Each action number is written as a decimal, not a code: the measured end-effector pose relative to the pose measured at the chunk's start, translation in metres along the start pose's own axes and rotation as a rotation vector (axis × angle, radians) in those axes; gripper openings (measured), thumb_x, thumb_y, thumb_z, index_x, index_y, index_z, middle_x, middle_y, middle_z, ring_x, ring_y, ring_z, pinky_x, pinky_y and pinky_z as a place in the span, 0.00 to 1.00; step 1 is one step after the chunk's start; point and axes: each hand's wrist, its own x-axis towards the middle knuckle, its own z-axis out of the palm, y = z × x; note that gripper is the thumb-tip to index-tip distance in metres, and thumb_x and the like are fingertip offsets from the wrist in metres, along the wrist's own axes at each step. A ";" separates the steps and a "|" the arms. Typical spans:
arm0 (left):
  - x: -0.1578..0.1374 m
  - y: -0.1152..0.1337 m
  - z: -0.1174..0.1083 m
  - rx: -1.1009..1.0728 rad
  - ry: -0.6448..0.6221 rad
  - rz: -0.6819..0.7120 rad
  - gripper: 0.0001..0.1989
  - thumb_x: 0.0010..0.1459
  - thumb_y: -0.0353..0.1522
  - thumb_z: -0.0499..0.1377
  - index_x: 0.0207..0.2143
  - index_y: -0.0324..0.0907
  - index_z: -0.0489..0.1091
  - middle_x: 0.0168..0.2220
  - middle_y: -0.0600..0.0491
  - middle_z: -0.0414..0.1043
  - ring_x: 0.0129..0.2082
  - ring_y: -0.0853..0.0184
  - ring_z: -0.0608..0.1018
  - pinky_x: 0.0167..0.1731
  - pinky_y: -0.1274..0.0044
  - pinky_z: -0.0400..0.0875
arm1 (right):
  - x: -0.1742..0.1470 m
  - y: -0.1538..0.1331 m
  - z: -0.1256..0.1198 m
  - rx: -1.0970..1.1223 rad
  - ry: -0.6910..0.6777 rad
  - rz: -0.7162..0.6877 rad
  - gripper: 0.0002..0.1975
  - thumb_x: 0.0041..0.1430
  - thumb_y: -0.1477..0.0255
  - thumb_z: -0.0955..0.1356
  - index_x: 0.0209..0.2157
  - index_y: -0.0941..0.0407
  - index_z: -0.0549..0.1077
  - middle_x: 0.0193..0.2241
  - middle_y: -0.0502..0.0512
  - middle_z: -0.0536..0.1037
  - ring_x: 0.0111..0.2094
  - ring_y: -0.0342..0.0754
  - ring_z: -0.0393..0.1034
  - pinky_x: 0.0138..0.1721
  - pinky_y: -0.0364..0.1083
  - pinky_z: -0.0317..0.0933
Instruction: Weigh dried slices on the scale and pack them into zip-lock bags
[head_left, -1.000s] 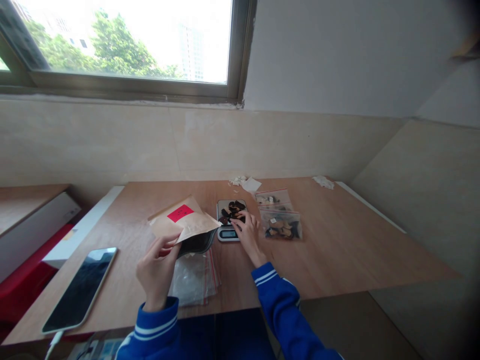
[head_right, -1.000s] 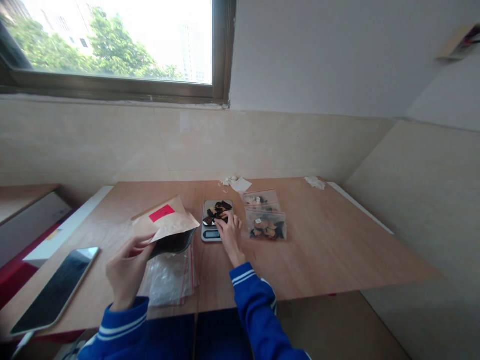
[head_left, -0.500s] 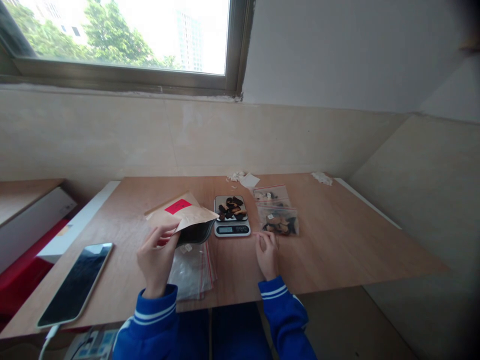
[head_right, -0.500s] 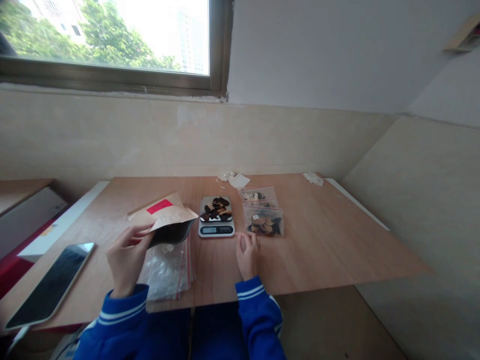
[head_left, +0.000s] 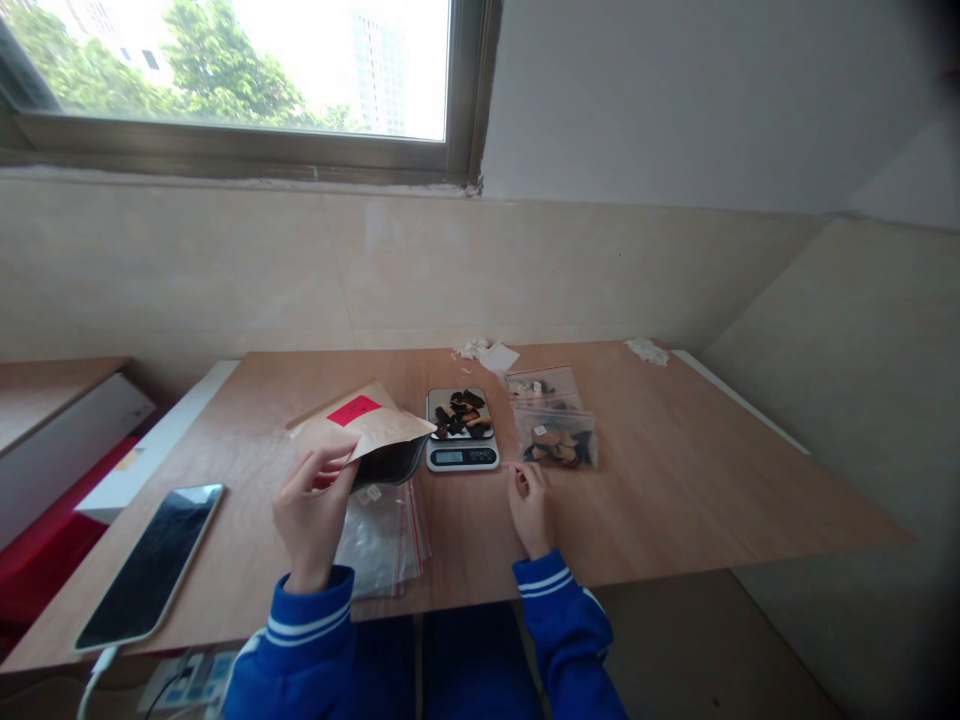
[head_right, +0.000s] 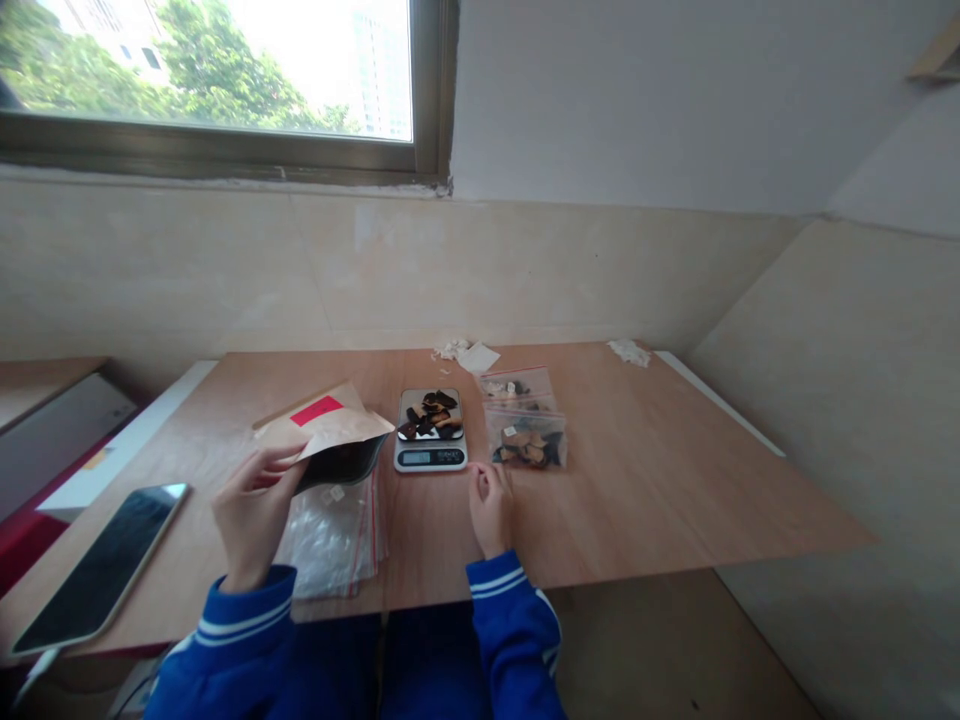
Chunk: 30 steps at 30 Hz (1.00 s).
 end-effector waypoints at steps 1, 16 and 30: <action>0.002 0.002 0.000 -0.007 0.010 0.000 0.10 0.51 0.40 0.63 0.34 0.45 0.77 0.29 0.56 0.75 0.25 0.69 0.75 0.28 0.78 0.69 | 0.000 0.000 0.000 0.003 -0.001 0.001 0.14 0.64 0.66 0.60 0.35 0.55 0.74 0.33 0.57 0.75 0.36 0.51 0.69 0.39 0.49 0.64; 0.122 0.026 -0.017 0.323 0.012 0.006 0.12 0.49 0.41 0.61 0.34 0.47 0.79 0.26 0.54 0.76 0.27 0.63 0.76 0.27 0.76 0.66 | 0.000 0.009 0.005 0.031 -0.009 0.031 0.15 0.64 0.64 0.60 0.35 0.55 0.75 0.32 0.57 0.75 0.34 0.50 0.69 0.36 0.49 0.64; 0.165 0.015 -0.008 0.415 -0.007 0.082 0.19 0.53 0.48 0.59 0.36 0.43 0.78 0.29 0.51 0.78 0.32 0.60 0.77 0.31 0.74 0.67 | 0.001 0.000 0.003 0.017 -0.085 0.033 0.14 0.65 0.65 0.60 0.35 0.55 0.74 0.32 0.56 0.74 0.34 0.50 0.68 0.38 0.48 0.63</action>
